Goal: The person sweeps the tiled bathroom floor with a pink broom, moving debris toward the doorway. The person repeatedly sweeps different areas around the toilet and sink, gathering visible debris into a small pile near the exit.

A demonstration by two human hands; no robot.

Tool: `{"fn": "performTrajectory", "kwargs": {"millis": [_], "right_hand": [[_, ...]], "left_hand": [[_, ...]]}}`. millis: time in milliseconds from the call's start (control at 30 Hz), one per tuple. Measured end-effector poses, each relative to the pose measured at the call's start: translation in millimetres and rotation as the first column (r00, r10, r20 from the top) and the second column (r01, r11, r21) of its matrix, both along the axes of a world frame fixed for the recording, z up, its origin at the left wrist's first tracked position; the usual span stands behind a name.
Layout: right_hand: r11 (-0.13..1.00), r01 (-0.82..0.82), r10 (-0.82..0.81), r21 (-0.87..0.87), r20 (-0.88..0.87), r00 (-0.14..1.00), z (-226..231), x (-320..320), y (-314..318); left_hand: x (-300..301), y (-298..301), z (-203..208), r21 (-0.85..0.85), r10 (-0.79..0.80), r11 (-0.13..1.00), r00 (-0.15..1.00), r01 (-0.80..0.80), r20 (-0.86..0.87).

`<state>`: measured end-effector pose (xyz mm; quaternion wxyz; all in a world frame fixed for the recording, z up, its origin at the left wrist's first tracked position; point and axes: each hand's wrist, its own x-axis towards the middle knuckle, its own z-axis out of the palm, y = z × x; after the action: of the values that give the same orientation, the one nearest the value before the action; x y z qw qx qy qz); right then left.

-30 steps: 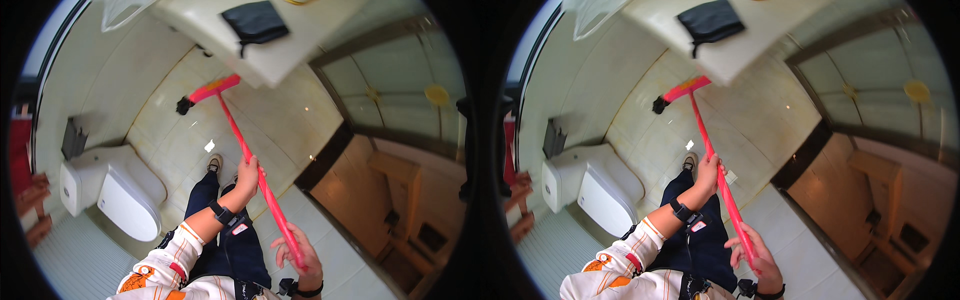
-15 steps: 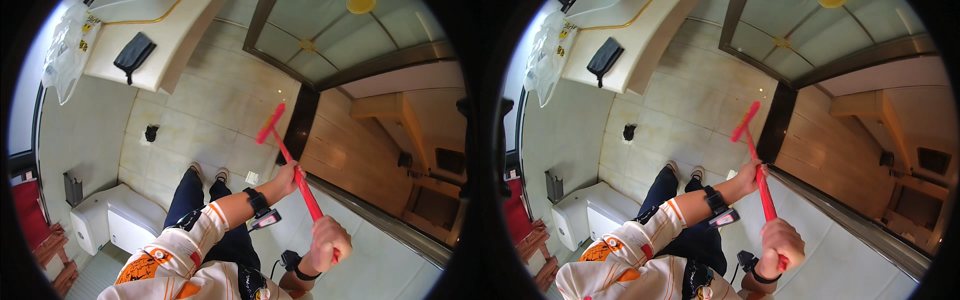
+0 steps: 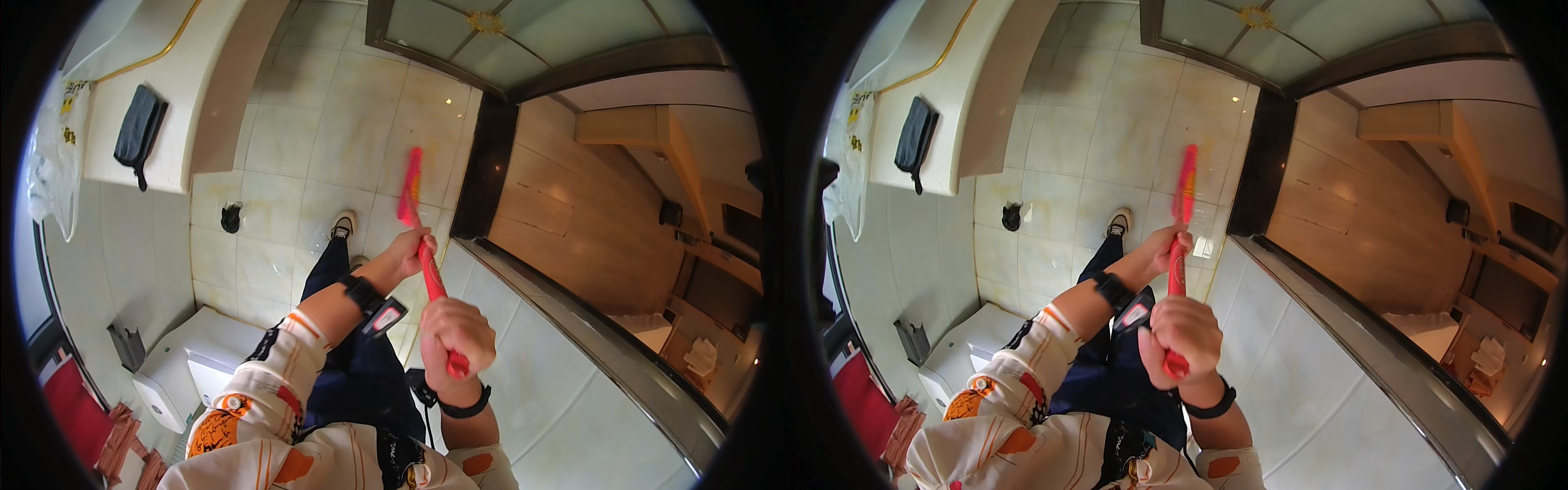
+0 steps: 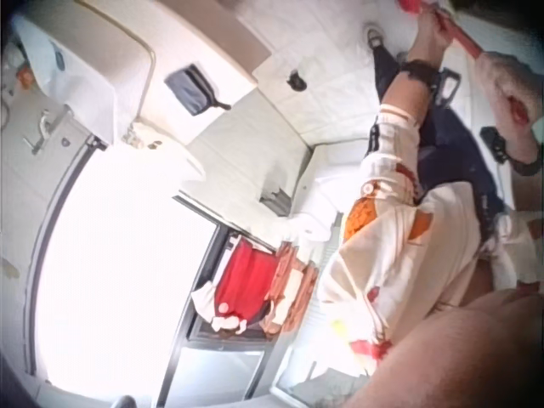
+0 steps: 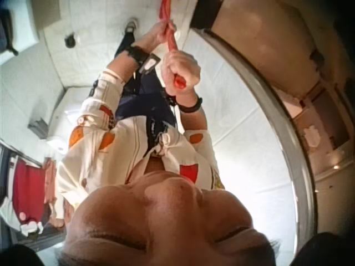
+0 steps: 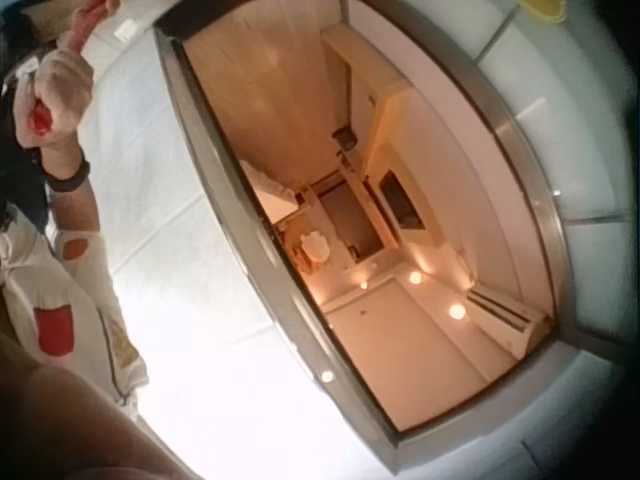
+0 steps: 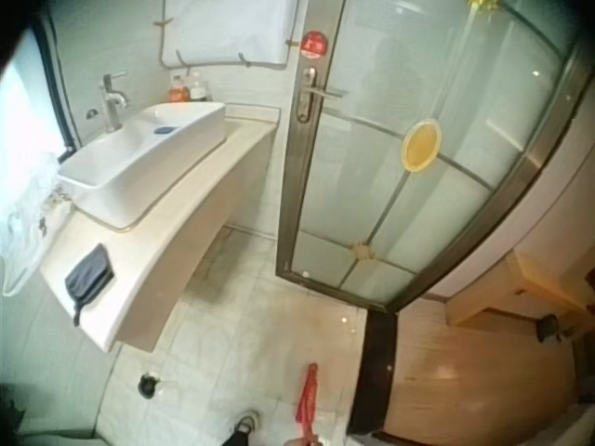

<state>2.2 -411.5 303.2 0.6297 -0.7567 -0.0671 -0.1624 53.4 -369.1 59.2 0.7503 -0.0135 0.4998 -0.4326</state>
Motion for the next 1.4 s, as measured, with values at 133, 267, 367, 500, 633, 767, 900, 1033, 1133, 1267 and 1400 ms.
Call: {"fn": "performTrajectory", "kwargs": {"millis": [133, 267, 367, 500, 633, 767, 900, 1033, 1133, 1267, 1400], "right_hand": [[0.975, 0.216, -0.210, 0.053, -0.095, 0.973, 46, 13, -7], [0.990, 0.126, -0.123, 0.062, -0.060, 0.991, 76, 39, -25], [0.934, 0.060, -0.055, -0.353, 0.023, 0.998, 38, 81, -24], [0.960, -0.043, 0.053, -0.278, 0.026, 0.998, -32, 136, -30], [0.992, -0.019, 0.021, -0.123, 0.010, 1.000, -30, 138, -29], [0.999, -0.025, 0.027, 0.045, -0.040, 0.999, 1, 119, -13], [0.973, 0.108, -0.092, 0.204, -0.088, 0.992, 25, 114, -12], [0.986, -0.005, 0.014, 0.169, -0.055, 0.998, 62, 117, -32], [0.981, -0.121, 0.107, -0.149, -0.096, 0.990, 69, 139, -46], [0.905, -0.247, 0.250, -0.346, -0.037, 0.968, 17, 204, -76], [0.918, -0.333, 0.336, -0.215, -0.026, 0.942, -23, 232, -105]], "left_hand": [[27, -3, 44, 0.145, -0.029, 0.989, 0.999, 0.031, -0.013], [52, -52, 66, -0.012, -0.062, 0.998, 0.990, 0.064, 0.128], [94, -89, 36, -0.266, -0.001, 0.964, 0.999, 0.013, 0.045], [141, -103, -22, -0.254, -0.056, 0.967, 0.996, 0.038, -0.066], [138, -77, -29, -0.302, 0.088, 0.946, 0.990, -0.117, -0.108], [131, -1, 7, -0.047, 0.036, 0.998, 0.999, -0.034, 0.038], [147, 29, 54, 0.217, -0.050, 0.976, 0.987, 0.017, 0.150], [160, 0, 81, 0.154, -0.035, 0.988, 0.971, -0.002, 0.237], [178, -51, 69, -0.181, 0.113, 0.980, 0.975, -0.077, 0.194], [221, -124, 9, -0.443, 0.158, 0.884, 0.987, -0.150, -0.021], [238, -146, -41, -0.424, 0.089, 0.903, 0.995, -0.065, 0.037]]}}
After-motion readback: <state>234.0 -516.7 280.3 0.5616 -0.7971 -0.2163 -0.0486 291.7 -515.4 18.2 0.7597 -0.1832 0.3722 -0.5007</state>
